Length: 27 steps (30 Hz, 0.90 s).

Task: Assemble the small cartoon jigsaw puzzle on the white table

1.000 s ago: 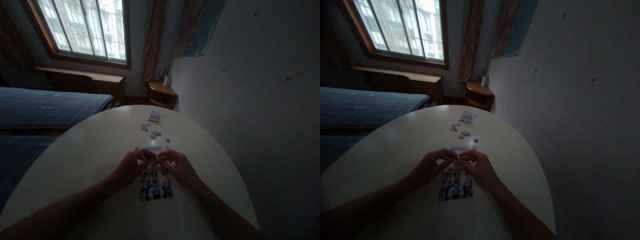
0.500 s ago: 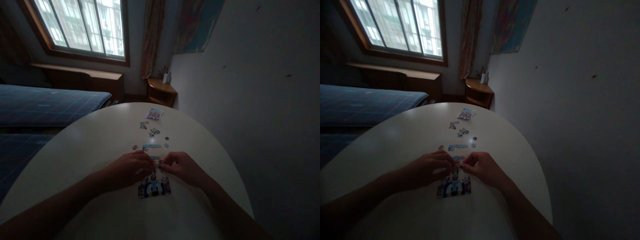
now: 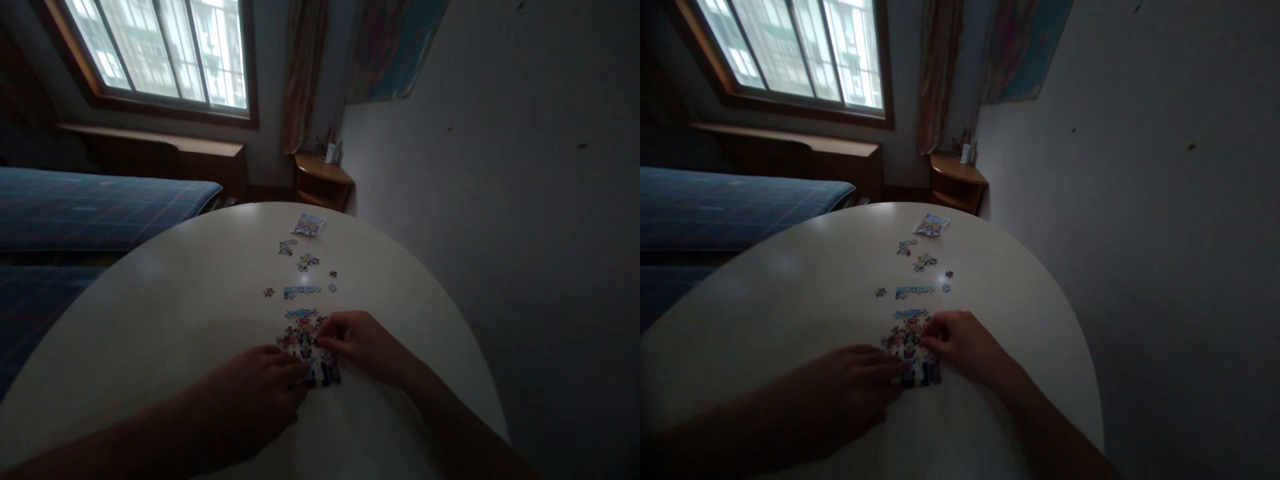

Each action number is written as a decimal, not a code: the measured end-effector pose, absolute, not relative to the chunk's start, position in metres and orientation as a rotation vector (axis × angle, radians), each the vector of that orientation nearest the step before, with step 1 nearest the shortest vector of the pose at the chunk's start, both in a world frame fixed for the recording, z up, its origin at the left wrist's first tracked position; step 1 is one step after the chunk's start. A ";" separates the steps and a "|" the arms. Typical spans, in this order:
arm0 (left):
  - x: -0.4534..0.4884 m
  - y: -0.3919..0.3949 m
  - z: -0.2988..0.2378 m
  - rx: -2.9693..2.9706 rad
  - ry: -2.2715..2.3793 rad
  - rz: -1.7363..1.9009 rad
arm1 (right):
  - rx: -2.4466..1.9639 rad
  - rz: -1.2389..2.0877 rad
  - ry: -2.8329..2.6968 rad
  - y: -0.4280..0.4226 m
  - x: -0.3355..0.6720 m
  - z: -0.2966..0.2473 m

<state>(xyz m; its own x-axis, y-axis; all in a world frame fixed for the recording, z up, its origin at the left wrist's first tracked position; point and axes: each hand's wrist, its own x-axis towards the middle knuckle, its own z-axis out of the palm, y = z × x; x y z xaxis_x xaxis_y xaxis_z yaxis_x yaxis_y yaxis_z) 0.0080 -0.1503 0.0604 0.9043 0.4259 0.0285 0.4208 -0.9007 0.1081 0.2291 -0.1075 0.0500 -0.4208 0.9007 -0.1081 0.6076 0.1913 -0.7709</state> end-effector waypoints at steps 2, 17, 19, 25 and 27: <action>0.009 -0.153 0.059 2.993 0.698 0.083 | -1.421 1.110 -2.095 -0.108 0.229 0.047; 0.011 -0.152 0.050 2.993 0.761 0.064 | -1.455 1.051 -2.121 -0.108 0.224 0.045; 0.011 -0.152 0.050 2.981 0.771 0.065 | -1.466 1.032 -2.131 -0.108 0.223 0.045; 0.011 -0.153 0.050 2.984 0.756 0.035 | -1.486 0.924 -2.169 -0.109 0.220 0.046; 0.011 -0.153 0.050 2.987 0.752 0.033 | -1.484 0.905 -2.181 -0.109 0.219 0.047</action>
<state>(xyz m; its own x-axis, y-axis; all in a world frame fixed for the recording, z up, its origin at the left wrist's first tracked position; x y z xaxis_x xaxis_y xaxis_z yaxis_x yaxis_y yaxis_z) 0.0114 -0.1527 0.0505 0.8808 0.4735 0.0060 0.4722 -0.8791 0.0647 0.2185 -0.1093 0.0473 -0.3897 0.9187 -0.0645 0.6945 0.2472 -0.6757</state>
